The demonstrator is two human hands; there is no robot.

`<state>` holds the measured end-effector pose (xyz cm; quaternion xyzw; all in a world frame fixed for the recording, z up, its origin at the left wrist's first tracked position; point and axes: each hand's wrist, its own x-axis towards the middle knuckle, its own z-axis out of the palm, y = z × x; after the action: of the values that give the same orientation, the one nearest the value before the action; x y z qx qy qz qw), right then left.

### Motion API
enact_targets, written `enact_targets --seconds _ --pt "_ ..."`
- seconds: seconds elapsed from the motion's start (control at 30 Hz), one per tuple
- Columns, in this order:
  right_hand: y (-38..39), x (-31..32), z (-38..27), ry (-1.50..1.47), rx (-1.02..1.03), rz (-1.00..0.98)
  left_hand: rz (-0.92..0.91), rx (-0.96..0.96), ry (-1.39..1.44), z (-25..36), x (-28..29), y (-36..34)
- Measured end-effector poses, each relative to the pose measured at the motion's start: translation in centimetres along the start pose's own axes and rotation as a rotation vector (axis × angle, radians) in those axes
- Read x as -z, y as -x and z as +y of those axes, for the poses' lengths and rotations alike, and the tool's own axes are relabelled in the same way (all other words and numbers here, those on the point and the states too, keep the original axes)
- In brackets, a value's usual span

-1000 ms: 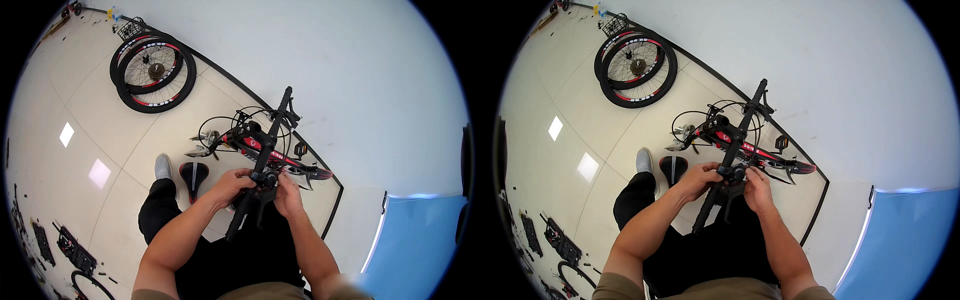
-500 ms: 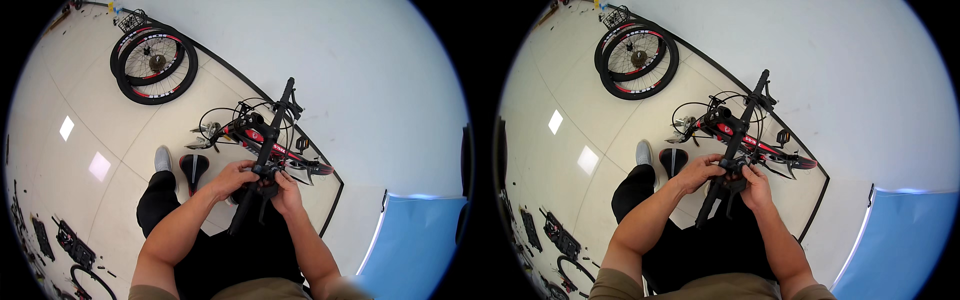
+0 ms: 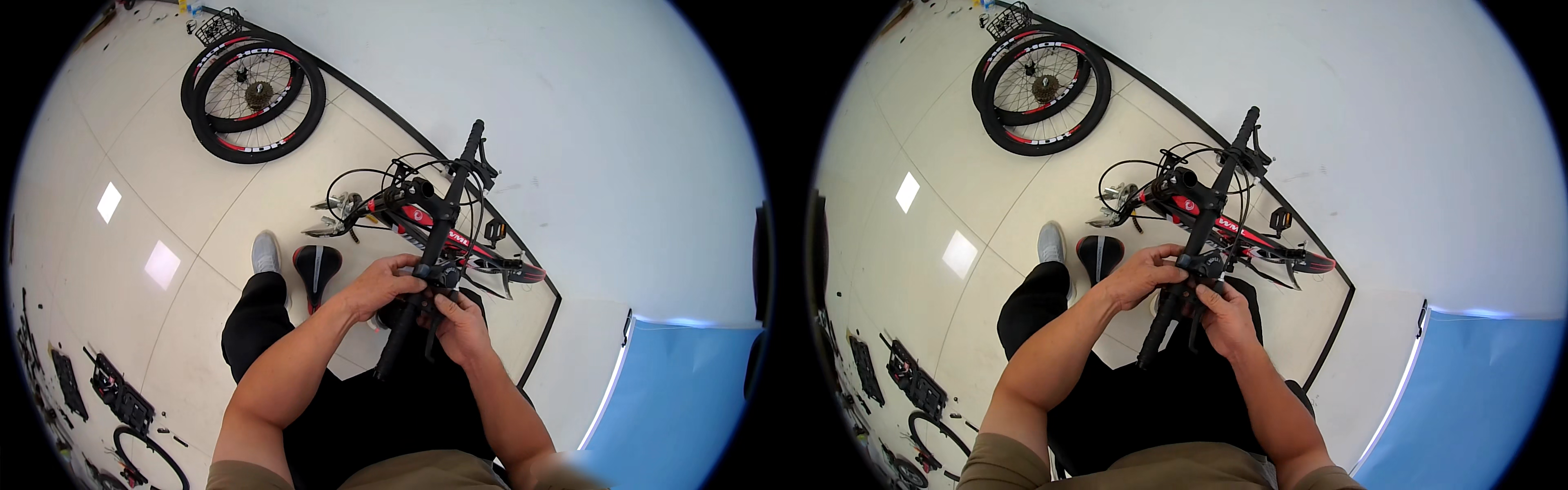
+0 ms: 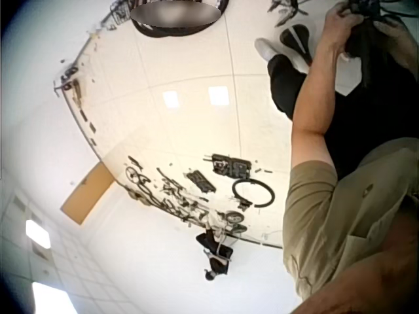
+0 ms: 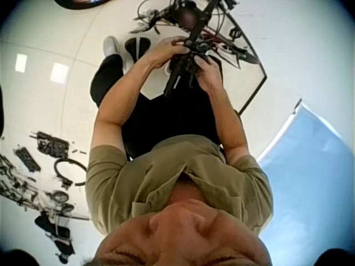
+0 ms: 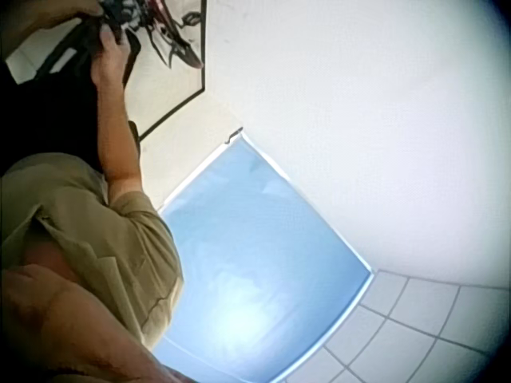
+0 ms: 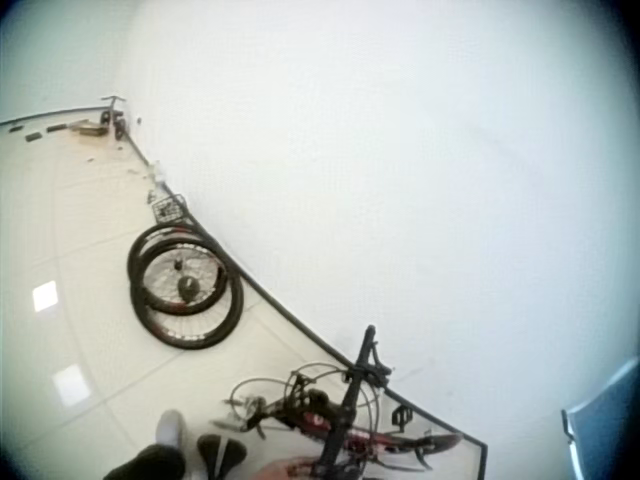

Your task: The person adjusts the bicycle handlebar grip and brake lever assembly. They rotate and reposition the grip on the handlebar, then repeatedly press the brake lever and manipulate the shifter mechanism to test function.

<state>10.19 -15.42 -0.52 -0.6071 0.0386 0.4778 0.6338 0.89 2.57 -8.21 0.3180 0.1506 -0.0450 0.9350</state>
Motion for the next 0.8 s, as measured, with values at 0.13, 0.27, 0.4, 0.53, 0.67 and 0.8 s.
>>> enact_targets --seconds 0.13,0.27,0.4,0.53,0.67,0.8 --pt "0.1 0.2 0.2 0.006 -0.05 -0.02 -0.022 0.002 -0.02 0.1 0.4 -0.3" --pt "0.3 -0.2 -0.3 -0.022 -0.109 -0.018 -0.051 0.014 -0.018 0.3 0.6 -0.1" --pt "0.6 -0.5 0.1 -0.154 -0.167 -0.013 -0.063 0.005 0.004 0.2 0.5 0.0" --pt "0.5 -0.4 0.3 -0.125 -0.15 -0.034 -0.045 0.018 0.032 0.4 0.5 -0.1" --pt "0.6 -0.7 0.2 -0.114 -0.15 -0.036 -0.019 0.037 0.111 0.4 0.2 -0.2" --pt "1.3 -1.3 -0.3 -0.016 -0.05 0.121 -0.044 0.009 0.147 -0.1 -0.1 0.0"
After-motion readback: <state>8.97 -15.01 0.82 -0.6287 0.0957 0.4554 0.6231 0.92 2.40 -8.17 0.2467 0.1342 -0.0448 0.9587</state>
